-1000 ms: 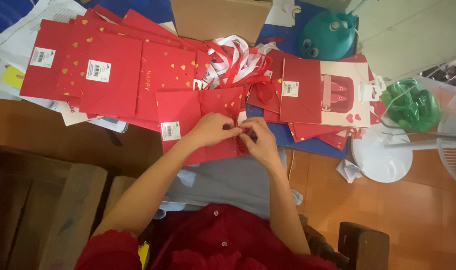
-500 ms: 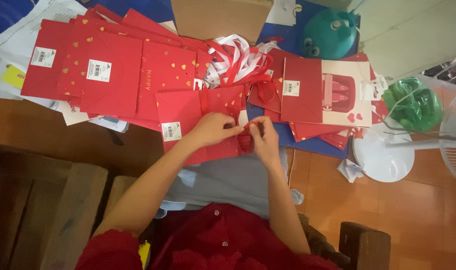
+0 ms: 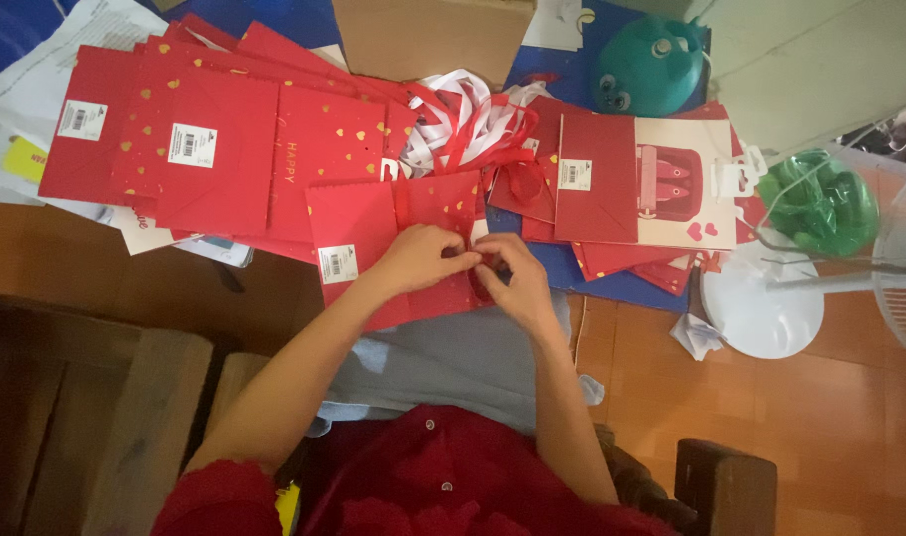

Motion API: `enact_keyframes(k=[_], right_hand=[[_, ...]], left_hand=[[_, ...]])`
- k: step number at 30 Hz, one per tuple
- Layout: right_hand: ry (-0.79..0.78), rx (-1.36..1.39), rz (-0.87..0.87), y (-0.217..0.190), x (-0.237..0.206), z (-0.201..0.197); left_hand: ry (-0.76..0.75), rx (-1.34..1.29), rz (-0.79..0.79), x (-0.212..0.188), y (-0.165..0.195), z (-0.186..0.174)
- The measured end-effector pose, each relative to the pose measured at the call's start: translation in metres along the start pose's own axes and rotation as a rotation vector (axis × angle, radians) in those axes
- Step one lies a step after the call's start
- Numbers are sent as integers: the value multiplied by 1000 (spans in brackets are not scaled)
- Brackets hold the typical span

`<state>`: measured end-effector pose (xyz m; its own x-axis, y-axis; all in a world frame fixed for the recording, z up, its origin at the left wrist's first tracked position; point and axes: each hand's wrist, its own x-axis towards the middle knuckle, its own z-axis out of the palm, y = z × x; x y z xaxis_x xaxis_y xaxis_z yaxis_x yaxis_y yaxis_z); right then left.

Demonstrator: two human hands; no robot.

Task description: The person assembles red Valentine's Day gift bags by threading white ribbon handles through the bag's top slots and securing them with small white plastic clips. The person works on one bag at a time, placing completed bags into a growing stack on the table.

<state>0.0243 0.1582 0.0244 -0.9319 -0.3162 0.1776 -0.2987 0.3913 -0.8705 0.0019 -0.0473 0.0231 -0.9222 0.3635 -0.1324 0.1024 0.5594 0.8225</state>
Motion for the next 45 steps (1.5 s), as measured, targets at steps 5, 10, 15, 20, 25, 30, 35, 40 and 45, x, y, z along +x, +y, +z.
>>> enact_keyframes(k=[5, 10, 15, 20, 25, 30, 35, 40, 45], right_hand=[[-8, 3, 77, 13, -1, 4], [63, -3, 148, 38, -3, 6], [58, 194, 180, 43, -2, 1], [-4, 44, 115, 20, -2, 4], [-24, 70, 157, -3, 2, 0], [-5, -50, 69, 1, 2, 2], [27, -71, 117, 23, -2, 7], [106, 147, 205, 34, 0, 3], [90, 37, 172, 29, 1, 8]], left_hand=[[-1, 17, 19, 2, -4, 1], [17, 13, 18, 2, -4, 3], [8, 25, 27, 2, -5, 3], [4, -3, 26, 1, -7, 3], [2, 2, 0, 1, -7, 4], [8, 25, 30, 3, -8, 4], [7, 21, 34, 2, -7, 3], [14, 48, 23, 2, -3, 3], [15, 44, 33, 1, -3, 2]])
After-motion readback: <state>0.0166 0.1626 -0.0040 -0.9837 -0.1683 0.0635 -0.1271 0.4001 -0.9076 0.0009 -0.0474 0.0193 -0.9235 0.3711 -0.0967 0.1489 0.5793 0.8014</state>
